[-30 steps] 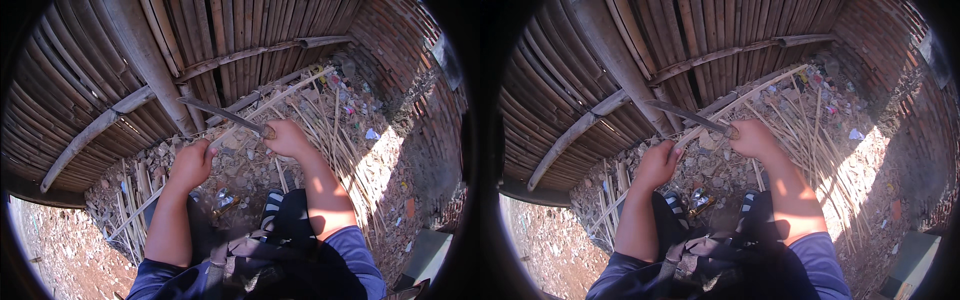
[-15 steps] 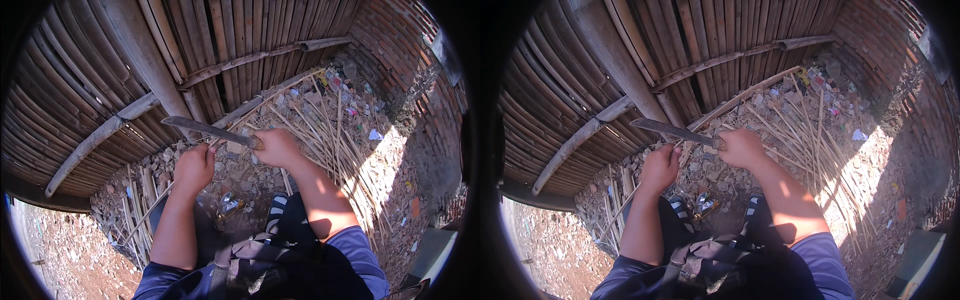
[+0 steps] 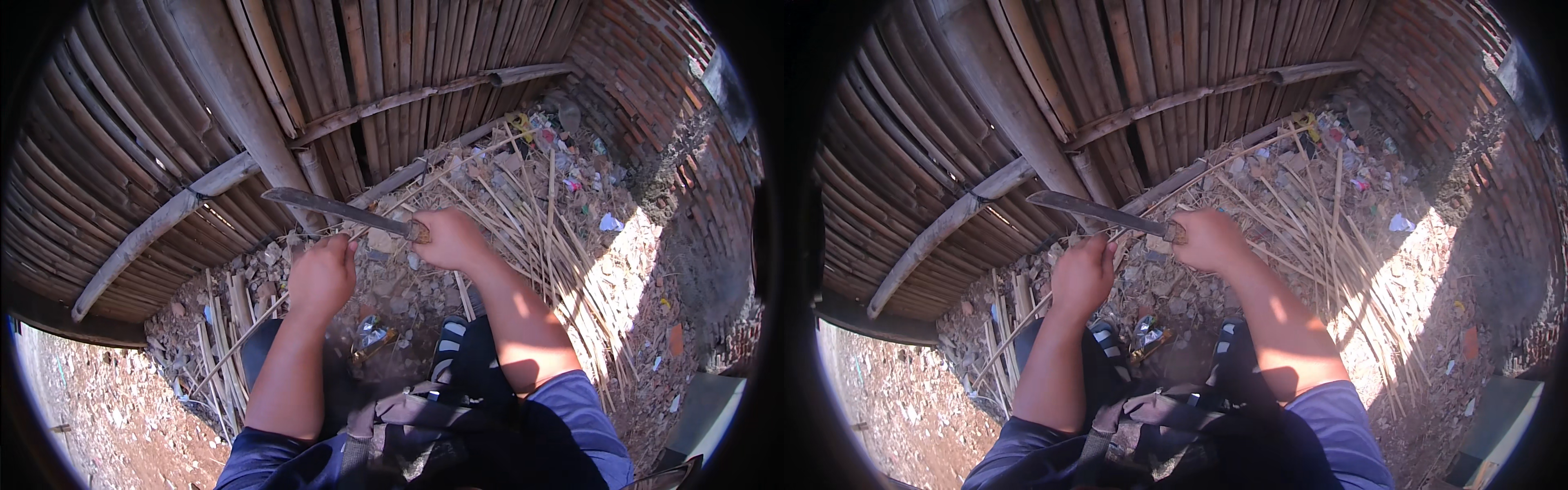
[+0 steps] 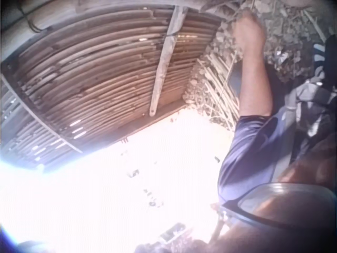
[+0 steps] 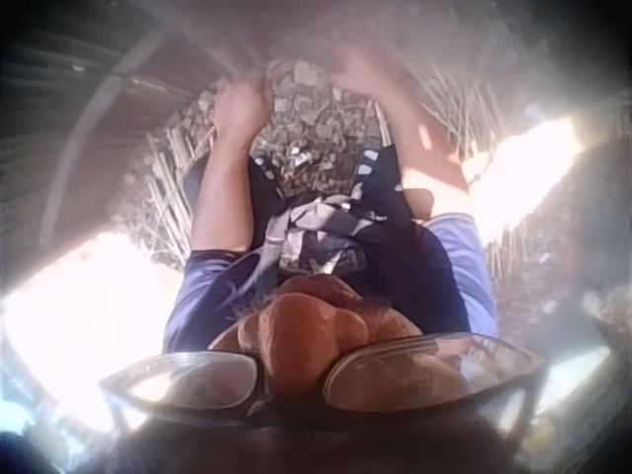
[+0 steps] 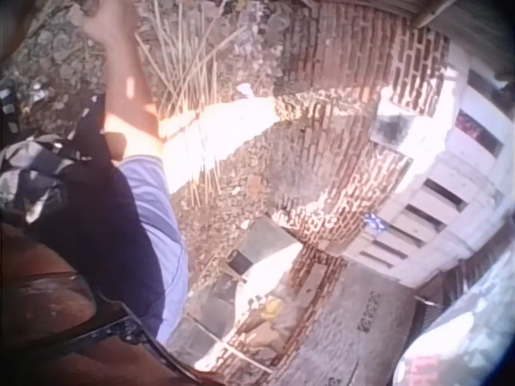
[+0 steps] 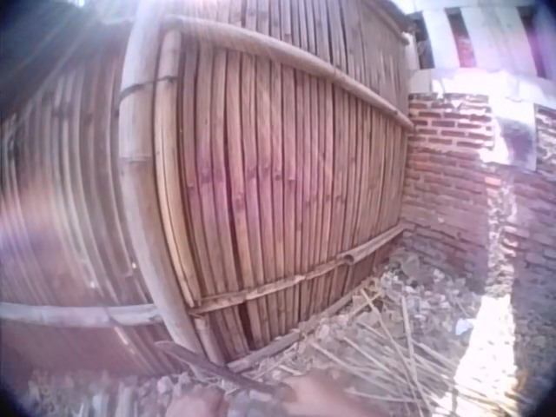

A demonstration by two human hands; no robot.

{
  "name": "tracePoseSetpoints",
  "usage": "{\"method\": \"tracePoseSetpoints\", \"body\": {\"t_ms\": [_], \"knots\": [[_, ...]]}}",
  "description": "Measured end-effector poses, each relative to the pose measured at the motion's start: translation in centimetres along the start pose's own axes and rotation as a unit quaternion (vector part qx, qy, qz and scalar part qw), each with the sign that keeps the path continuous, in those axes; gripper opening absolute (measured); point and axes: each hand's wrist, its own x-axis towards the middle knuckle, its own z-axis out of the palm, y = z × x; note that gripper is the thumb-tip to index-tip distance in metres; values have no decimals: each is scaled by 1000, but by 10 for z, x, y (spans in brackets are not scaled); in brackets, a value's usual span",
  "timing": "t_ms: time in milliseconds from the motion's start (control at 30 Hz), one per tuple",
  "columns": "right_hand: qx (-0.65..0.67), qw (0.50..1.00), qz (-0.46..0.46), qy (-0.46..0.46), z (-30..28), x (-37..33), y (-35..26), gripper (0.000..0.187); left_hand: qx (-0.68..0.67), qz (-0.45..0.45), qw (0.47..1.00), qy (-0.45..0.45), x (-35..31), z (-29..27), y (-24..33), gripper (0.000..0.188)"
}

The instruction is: The person strips thin layers of bamboo from a strip using a knife, while sitting in a yard filled with bamboo debris.

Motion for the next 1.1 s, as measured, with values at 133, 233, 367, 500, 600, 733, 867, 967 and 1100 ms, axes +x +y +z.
{"method": "tracePoseSetpoints", "body": {"t_ms": [133, 233, 367, 500, 600, 733, 867, 967, 1100], "knots": [[165, 985, 27, 41, 5, 16, 49, 46, 7, 2, 1000, 3, 3, -5, 2, 23], [224, 966, 116, 60, -3, 19, 54, 48, 18, -10, 1000, 5, 2, -6, 5, 23], [82, 996, 33, 11, 2, 5, 19, 40, 3, -11, 1000, 9, 3, -1, 5, 23], [-56, 996, -67, 15, 4, -4, -6, 34, 2, -11, 1000, 2, 1, 2, -2, 23], [30, 999, -20, 15, 4, -1, 14, 35, -33, -19, 999, 28, 1, 0, -2, 25], [76, 995, 30, 63, 2, 6, 38, 34, -80, -36, 996, 9, 5, -3, -3, 28], [32, 998, 32, 43, 0, -2, 9, 35, -113, -55, 991, -46, 5, -8, 2, 29], [-25, 999, -25, 11, 0, -1, -5, 38, -122, -48, 990, -57, 1, -8, -1, 30], [69, 996, -36, 53, 5, 5, 30, 40, -131, -24, 989, -58, 4, -7, -1, 30]]}}
